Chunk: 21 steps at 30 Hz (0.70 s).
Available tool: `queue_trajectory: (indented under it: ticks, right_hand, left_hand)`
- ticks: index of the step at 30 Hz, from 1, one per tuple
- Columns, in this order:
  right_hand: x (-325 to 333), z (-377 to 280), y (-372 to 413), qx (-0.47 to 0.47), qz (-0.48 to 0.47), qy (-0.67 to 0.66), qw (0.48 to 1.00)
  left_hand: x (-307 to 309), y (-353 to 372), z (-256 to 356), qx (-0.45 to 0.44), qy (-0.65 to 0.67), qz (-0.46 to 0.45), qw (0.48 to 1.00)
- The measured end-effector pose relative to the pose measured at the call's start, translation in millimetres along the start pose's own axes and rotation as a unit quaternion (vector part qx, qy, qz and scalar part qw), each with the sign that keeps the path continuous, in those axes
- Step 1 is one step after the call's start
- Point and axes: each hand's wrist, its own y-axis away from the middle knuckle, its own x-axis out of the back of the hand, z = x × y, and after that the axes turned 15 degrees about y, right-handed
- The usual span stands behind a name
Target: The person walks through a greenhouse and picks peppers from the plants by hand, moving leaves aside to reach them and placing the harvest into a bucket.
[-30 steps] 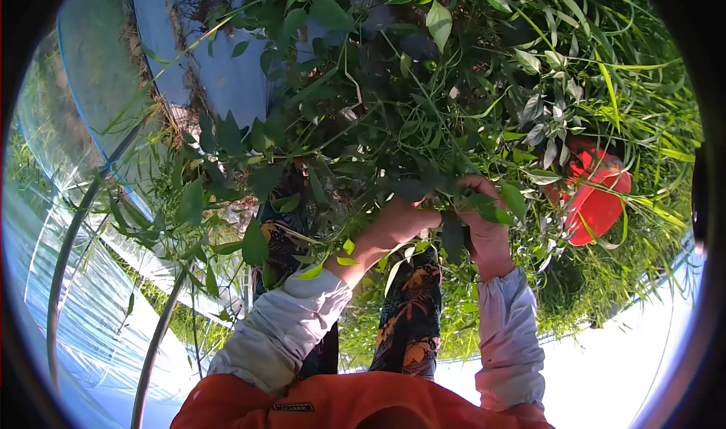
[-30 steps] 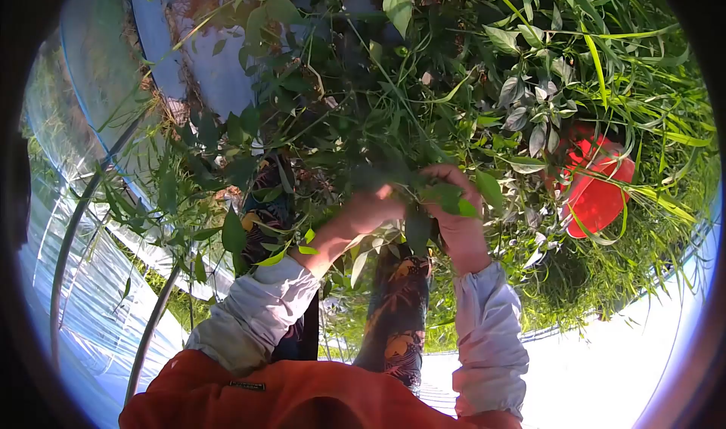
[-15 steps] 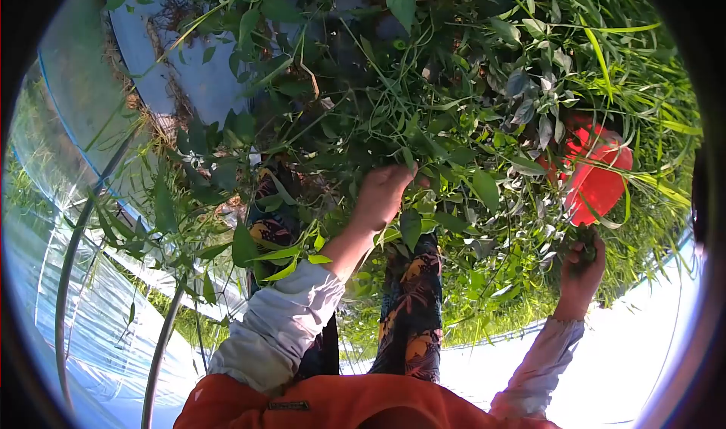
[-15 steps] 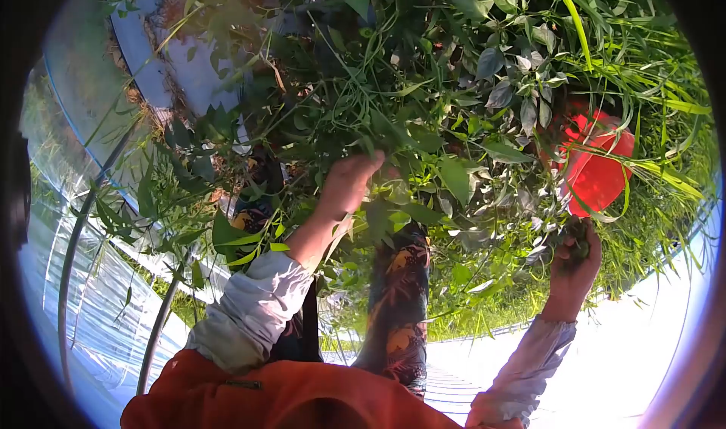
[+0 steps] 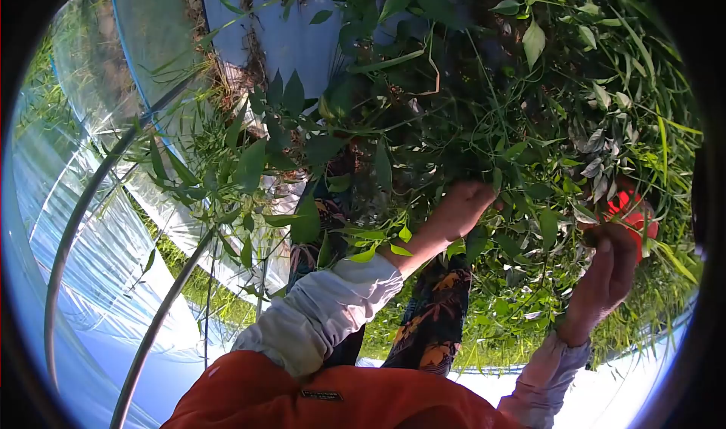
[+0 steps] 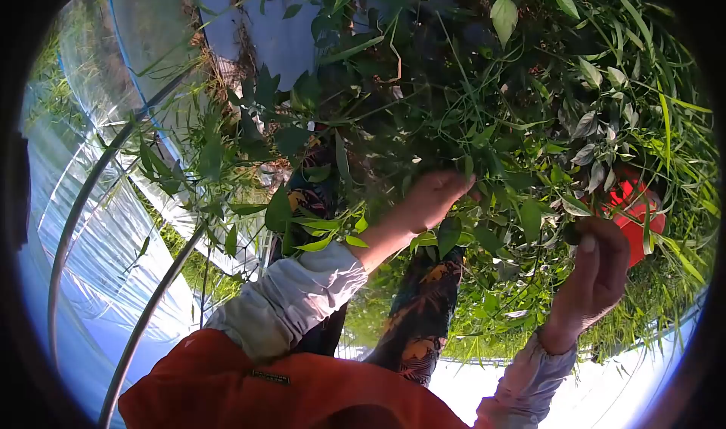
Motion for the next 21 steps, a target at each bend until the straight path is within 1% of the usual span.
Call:
queue_trajectory:
  ticks: [1, 2, 3, 4, 5, 6, 9, 12, 15, 16, 19, 21]
  right_hand:
    - [-45.3, -37.6, -6.5, 0.062, -0.11, -0.047, 0.991]
    - [-87.0, -64.4, -21.5, 0.204, -0.191, 0.017, 0.96]
    - [-128.3, -84.0, -27.0, 0.199, -0.262, 0.015, 0.944]
    - [-174.0, -86.0, -33.6, 0.351, -0.198, 0.094, 0.911]
    - [-207.9, -89.4, -37.4, 0.4, -0.223, 0.189, 0.869]
    - [-233.0, -89.9, -40.9, 0.443, -0.245, 0.282, 0.815]
    - [-272.6, -79.6, -47.2, 0.467, -0.354, 0.4, 0.705]
    - [-263.9, -60.8, -45.5, 0.451, -0.268, 0.252, 0.813]
    - [-248.4, -67.4, -40.6, 0.407, -0.26, 0.215, 0.849]
    - [-247.1, -67.8, -38.0, 0.42, -0.225, 0.177, 0.861]
    - [-241.6, -68.6, -39.5, 0.374, -0.23, 0.138, 0.888]
    - [-240.5, -49.7, -36.6, 0.385, -0.207, 0.13, 0.89]
  left_hand:
    - [-7.6, 6.3, 11.8, -0.051, 0.151, -0.008, 0.987]
    - [-9.0, 11.9, 21.5, -0.084, 0.214, -0.014, 0.973]
    - [-9.4, 15.8, 23.4, -0.114, 0.255, -0.014, 0.96]
    - [-6.8, 21.8, 26.7, -0.133, 0.247, 0.0, 0.96]
    - [-1.2, 24.3, 22.3, -0.147, 0.236, 0.015, 0.96]
    - [3.6, 29.7, 19.5, -0.163, 0.233, 0.027, 0.958]
    - [13.8, 29.9, 17.7, -0.198, 0.235, 0.051, 0.95]
    - [26.1, 28.8, 22.4, -0.213, 0.241, 0.065, 0.945]
    - [36.2, 37.9, 24.8, -0.238, 0.255, 0.093, 0.933]
    - [40.5, 45.2, 25.5, -0.248, 0.262, 0.11, 0.926]
    - [62.1, 67.5, 34.3, -0.286, 0.292, 0.164, 0.898]
    - [82.0, 67.3, 51.1, -0.313, 0.307, 0.175, 0.882]
